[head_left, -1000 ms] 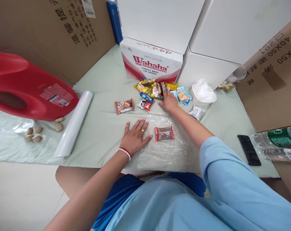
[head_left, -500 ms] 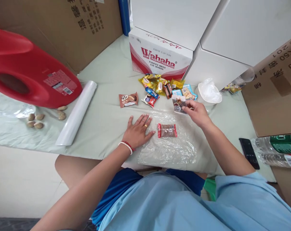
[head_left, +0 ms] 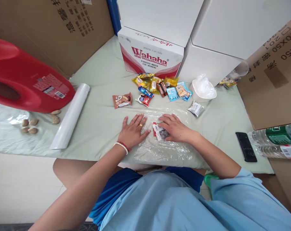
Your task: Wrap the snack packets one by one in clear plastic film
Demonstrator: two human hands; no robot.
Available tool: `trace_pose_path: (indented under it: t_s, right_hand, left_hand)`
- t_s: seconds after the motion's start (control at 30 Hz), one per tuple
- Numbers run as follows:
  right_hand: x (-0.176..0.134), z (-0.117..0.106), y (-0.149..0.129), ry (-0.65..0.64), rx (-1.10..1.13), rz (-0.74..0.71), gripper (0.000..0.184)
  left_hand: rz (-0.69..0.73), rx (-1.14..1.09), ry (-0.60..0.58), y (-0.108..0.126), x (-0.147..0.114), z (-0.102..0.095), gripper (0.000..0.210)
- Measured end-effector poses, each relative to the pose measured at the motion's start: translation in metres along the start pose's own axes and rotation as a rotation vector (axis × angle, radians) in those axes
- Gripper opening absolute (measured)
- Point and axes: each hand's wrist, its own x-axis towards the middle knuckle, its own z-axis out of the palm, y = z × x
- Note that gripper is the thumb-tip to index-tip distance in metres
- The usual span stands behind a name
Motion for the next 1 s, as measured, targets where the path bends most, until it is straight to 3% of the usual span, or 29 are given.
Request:
trace_pose_path:
  t_s: [0.27, 0.47, 0.73, 0.87, 1.0]
  right_hand:
    - [0.007, 0.017, -0.001, 0.018, 0.003, 0.243, 0.072]
    - [0.002, 0.021, -0.004, 0.027, -0.064, 0.163, 0.074]
    - [-0.027, 0.014, 0.0, 0.086, 0.005, 0.253, 0.072]
    - [-0.027, 0.023, -0.006, 0.06, 0.011, 0.306, 0.079]
    - [-0.031, 0.033, 0.002, 0.103, 0.112, 0.224, 0.091]
  left_hand:
    - [-0.001, 0.004, 0.003, 0.0, -0.001, -0.001, 0.07]
    - [-0.004, 0.003, -0.004, 0.001, 0.0, -0.001, 0.07]
    - [0.007, -0.006, 0.019, 0.001, -0.001, 0.0, 0.069]
    - [0.004, -0.001, 0.028, 0.001, -0.001, 0.002, 0.069]
    - [0.009, -0.002, 0.032, 0.0, -0.001, 0.003, 0.069]
